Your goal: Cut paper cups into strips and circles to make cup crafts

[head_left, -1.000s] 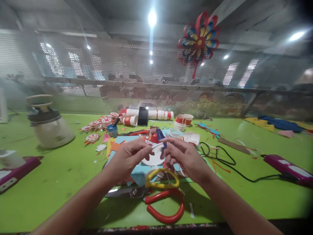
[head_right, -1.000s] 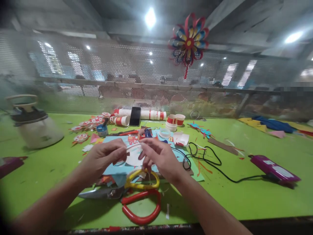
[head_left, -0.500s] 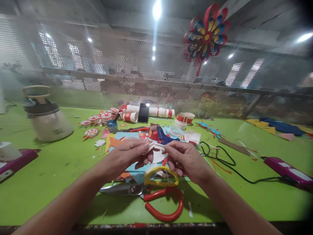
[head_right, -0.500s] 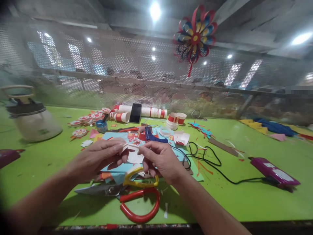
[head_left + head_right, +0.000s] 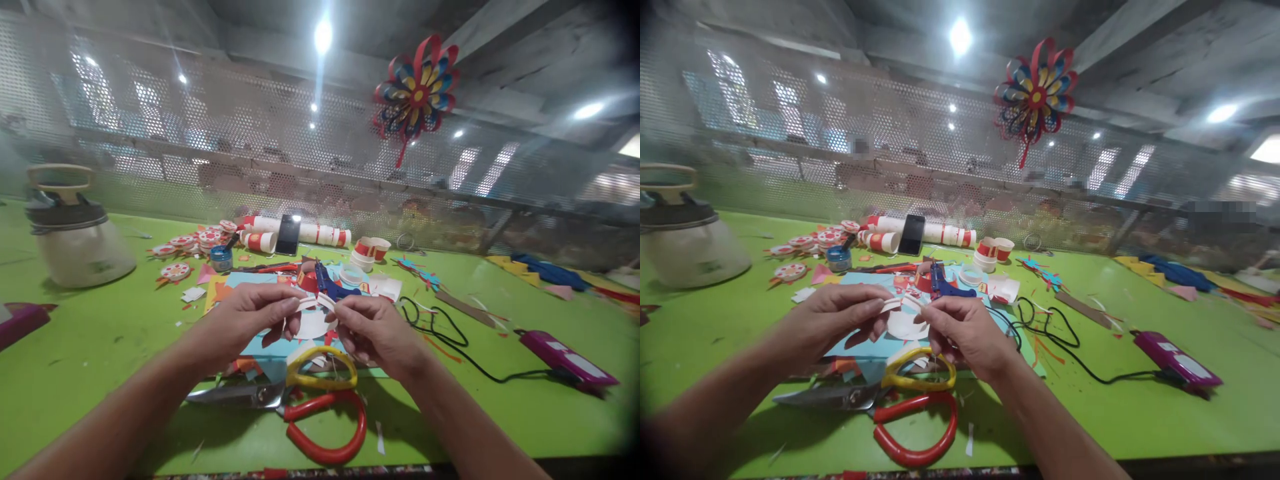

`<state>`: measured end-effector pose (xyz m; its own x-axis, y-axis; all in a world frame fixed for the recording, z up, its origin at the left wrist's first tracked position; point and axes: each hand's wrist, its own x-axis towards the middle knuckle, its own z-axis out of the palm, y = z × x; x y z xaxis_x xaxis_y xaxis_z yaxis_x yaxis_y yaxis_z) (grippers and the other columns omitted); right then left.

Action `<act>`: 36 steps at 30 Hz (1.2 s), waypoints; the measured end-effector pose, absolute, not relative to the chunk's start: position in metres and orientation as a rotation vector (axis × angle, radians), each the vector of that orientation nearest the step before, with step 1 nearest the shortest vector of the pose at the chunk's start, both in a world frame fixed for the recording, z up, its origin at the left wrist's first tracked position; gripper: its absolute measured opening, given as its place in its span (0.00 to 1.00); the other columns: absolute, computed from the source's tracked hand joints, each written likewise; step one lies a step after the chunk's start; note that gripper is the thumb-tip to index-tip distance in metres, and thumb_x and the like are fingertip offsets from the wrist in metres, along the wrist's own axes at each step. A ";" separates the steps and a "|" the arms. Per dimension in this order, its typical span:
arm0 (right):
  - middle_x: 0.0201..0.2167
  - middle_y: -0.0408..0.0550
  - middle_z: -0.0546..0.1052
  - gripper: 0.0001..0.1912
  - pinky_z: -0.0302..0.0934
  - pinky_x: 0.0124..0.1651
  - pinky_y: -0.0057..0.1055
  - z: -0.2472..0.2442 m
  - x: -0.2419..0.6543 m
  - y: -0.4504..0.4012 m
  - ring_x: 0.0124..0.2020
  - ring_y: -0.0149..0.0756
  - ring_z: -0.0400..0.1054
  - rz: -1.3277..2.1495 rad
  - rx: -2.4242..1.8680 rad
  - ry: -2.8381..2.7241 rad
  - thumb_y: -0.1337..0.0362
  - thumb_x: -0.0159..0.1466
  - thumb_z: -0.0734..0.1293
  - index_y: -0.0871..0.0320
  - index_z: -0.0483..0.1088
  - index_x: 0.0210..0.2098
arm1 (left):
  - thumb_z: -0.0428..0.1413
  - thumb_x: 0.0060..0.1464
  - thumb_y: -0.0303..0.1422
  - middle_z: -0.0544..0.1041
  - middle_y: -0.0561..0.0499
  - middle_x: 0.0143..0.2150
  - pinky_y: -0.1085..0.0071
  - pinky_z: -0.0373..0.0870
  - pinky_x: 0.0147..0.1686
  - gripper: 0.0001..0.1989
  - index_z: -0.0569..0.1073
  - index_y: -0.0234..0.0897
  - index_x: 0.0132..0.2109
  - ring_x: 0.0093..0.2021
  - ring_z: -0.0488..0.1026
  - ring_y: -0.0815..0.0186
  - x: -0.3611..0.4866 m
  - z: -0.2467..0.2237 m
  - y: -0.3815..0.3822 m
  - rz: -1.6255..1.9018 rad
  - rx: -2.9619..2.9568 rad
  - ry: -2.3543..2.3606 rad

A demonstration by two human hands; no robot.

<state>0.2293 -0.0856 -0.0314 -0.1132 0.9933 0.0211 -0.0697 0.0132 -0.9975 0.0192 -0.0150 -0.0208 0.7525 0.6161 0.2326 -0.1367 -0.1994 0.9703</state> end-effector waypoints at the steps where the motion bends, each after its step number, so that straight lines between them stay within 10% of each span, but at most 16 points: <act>1: 0.13 0.37 0.70 0.15 0.41 0.11 0.18 -0.031 0.229 -0.086 0.09 0.19 0.53 1.313 -1.089 -1.250 0.52 0.58 0.70 0.59 0.74 0.29 | 0.54 0.59 0.37 0.71 0.54 0.26 0.76 0.58 0.22 0.11 0.76 0.35 0.35 0.23 0.62 0.74 0.019 -0.021 -0.015 0.716 1.657 0.396; 16: 0.22 0.41 0.72 0.20 0.56 0.19 0.25 -0.036 0.233 -0.082 0.18 0.28 0.63 1.133 -1.058 -1.353 0.60 0.58 0.69 0.55 0.68 0.50 | 0.53 0.59 0.37 0.68 0.55 0.25 0.73 0.58 0.27 0.10 0.72 0.35 0.34 0.26 0.62 0.71 0.011 -0.023 -0.006 0.820 1.713 0.435; 24: 0.24 0.45 0.73 0.05 0.55 0.30 0.32 -0.019 0.223 -0.114 0.26 0.33 0.63 0.662 -1.314 -1.719 0.69 0.59 0.66 0.60 0.75 0.33 | 0.56 0.56 0.38 0.68 0.57 0.22 0.75 0.61 0.23 0.10 0.72 0.34 0.34 0.22 0.62 0.73 0.004 -0.015 -0.002 0.930 1.691 0.417; 36: 0.34 0.55 0.75 0.10 0.58 0.34 0.36 -0.030 0.183 -0.141 0.36 0.45 0.66 -0.341 -1.396 -2.812 0.66 0.64 0.63 0.61 0.69 0.44 | 0.56 0.55 0.37 0.69 0.55 0.24 0.75 0.59 0.23 0.10 0.74 0.34 0.37 0.22 0.62 0.73 -0.003 -0.013 -0.002 0.905 1.689 0.369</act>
